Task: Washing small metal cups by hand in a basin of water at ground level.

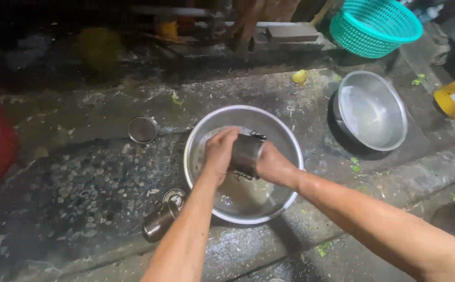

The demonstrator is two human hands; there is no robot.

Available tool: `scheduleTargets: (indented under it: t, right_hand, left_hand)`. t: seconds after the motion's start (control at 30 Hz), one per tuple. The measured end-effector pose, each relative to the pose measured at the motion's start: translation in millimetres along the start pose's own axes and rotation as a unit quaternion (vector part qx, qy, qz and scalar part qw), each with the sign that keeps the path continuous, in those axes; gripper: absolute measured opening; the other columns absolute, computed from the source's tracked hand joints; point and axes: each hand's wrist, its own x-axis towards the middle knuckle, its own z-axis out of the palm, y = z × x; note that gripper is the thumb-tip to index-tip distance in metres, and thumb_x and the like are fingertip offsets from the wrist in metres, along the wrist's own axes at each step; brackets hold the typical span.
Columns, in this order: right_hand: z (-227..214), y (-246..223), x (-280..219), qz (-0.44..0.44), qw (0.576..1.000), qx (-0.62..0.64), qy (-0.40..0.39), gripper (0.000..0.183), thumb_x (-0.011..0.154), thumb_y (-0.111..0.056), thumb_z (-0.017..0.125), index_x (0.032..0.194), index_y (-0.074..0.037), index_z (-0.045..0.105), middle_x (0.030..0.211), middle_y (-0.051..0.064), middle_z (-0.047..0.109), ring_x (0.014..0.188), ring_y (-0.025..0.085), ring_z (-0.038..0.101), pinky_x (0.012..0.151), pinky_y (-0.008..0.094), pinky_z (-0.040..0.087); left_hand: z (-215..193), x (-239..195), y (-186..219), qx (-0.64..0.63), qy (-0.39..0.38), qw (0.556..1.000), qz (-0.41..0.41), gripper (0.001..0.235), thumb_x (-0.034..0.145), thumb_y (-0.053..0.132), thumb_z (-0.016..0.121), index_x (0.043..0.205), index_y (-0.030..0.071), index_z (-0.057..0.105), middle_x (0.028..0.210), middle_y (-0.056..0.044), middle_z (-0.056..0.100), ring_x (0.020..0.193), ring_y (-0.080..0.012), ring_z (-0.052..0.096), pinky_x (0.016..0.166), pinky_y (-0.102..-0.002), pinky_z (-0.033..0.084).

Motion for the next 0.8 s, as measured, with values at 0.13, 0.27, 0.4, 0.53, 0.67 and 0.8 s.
scheduleTargets:
  t: [0.13,0.27,0.4,0.53,0.67,0.8]
  right_hand:
    - [-6.4,-17.7,-8.6,0.010,0.998,-0.058,-0.014,0.017,0.079,-0.002,0.076,0.063,0.003,0.079,0.057,0.019,0.072,0.056,0.025,0.072,0.062,0.039,0.055]
    - [-20.5,-35.4,-11.5,0.053,0.991,0.112,-0.042,0.029,0.098,-0.006,0.081,0.125,-0.002,0.090,0.102,0.012,0.086,0.087,0.016,0.074,0.082,0.033,0.068]
    - [-26.8,-19.6,2.7,-0.057,0.998,-0.021,-0.008,0.027,0.096,-0.005,0.084,0.121,-0.009,0.092,0.103,0.009,0.087,0.100,0.015,0.077,0.098,0.039,0.066]
    - [-16.7,-28.4,12.4,-0.043,0.996,-0.024,-0.076,0.010,0.095,-0.007,0.088,0.105,-0.008,0.092,0.088,0.008,0.086,0.089,0.016,0.078,0.096,0.037,0.064]
    - [-34.8,-16.7,11.4,-0.020,0.993,-0.024,-0.112,0.003,0.095,-0.008,0.091,0.092,-0.007,0.092,0.077,0.008,0.084,0.081,0.016,0.078,0.095,0.035,0.063]
    - [-42.1,-1.0,16.5,0.008,0.992,-0.096,-0.084,0.015,0.098,-0.007,0.080,0.104,-0.008,0.093,0.080,0.009,0.084,0.079,0.018,0.076,0.084,0.037,0.065]
  left_hand:
    - [-6.0,-2.2,3.8,0.012,0.017,0.999,0.039,0.056,0.097,0.052,0.075,0.142,0.020,0.087,0.153,-0.008,0.079,0.149,-0.0262,0.067,0.131,-0.048,0.050]
    - [-27.7,-33.4,30.2,-0.019,0.077,0.997,0.025,0.051,0.101,0.050,0.068,0.139,0.022,0.088,0.154,-0.006,0.079,0.149,-0.0228,0.066,0.130,-0.047,0.048]
    - [-3.0,-15.7,17.5,0.028,0.041,0.999,0.007,0.050,0.099,0.051,0.074,0.140,0.025,0.088,0.154,-0.007,0.079,0.151,-0.0291,0.067,0.128,-0.048,0.051]
    - [-5.4,-25.3,27.9,0.077,0.048,0.996,-0.023,0.053,0.096,0.061,0.079,0.141,0.034,0.087,0.147,-0.001,0.082,0.141,-0.0281,0.074,0.117,-0.047,0.060]
    - [-60.2,14.3,31.8,0.077,0.129,0.988,0.027,0.057,0.097,0.053,0.080,0.144,0.021,0.084,0.145,-0.012,0.081,0.142,-0.0345,0.073,0.118,-0.052,0.060]
    - [-151.9,11.0,59.6,0.089,0.314,0.945,0.030,0.055,0.104,0.057,0.074,0.151,0.029,0.074,0.147,-0.010,0.076,0.137,-0.0404,0.073,0.106,-0.063,0.064]
